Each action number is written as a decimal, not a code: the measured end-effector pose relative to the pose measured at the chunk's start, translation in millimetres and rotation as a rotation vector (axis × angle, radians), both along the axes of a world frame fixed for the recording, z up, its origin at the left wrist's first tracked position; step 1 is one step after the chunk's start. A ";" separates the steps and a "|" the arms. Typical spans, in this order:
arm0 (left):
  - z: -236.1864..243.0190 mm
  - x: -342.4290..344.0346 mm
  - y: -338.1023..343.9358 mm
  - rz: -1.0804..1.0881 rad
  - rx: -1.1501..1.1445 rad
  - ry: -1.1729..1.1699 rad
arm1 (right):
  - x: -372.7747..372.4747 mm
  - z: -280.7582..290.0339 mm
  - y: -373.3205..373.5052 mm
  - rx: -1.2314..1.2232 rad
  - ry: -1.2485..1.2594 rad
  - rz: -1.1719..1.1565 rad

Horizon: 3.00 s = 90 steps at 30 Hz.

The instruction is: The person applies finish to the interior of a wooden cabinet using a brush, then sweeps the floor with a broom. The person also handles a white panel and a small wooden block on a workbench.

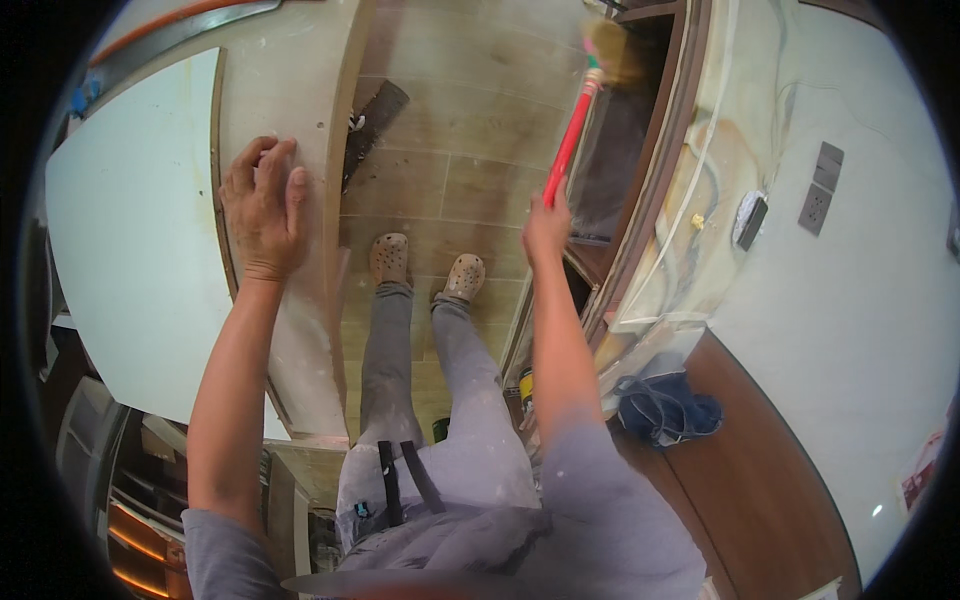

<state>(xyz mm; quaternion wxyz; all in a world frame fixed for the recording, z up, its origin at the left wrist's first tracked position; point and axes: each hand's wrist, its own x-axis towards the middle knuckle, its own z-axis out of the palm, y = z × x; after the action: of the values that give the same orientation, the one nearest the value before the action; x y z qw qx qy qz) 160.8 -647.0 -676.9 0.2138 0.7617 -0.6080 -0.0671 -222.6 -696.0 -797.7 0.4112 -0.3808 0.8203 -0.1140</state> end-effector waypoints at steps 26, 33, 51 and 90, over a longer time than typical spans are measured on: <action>1.4 -5.4 -0.7 0.025 0.106 -0.045 | -2.0 15.9 -42.7 -0.071 0.091 0.162; 2.5 -3.7 -3.5 0.010 0.086 -0.073 | -13.2 68.6 25.5 -0.144 0.266 0.189; -15.5 5.5 1.9 0.027 0.059 -0.125 | -4.7 236.6 178.4 0.280 -0.281 -0.310; -5.6 1.4 -1.2 0.010 0.096 -0.140 | 45.3 286.2 191.1 0.276 -0.362 -0.292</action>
<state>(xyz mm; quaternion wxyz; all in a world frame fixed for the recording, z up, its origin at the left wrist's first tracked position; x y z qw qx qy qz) 162.2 -648.2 -682.5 0.1346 0.7768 -0.6137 -0.0417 -177.3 -504.9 -511.5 0.5786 -0.1720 0.7874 -0.1254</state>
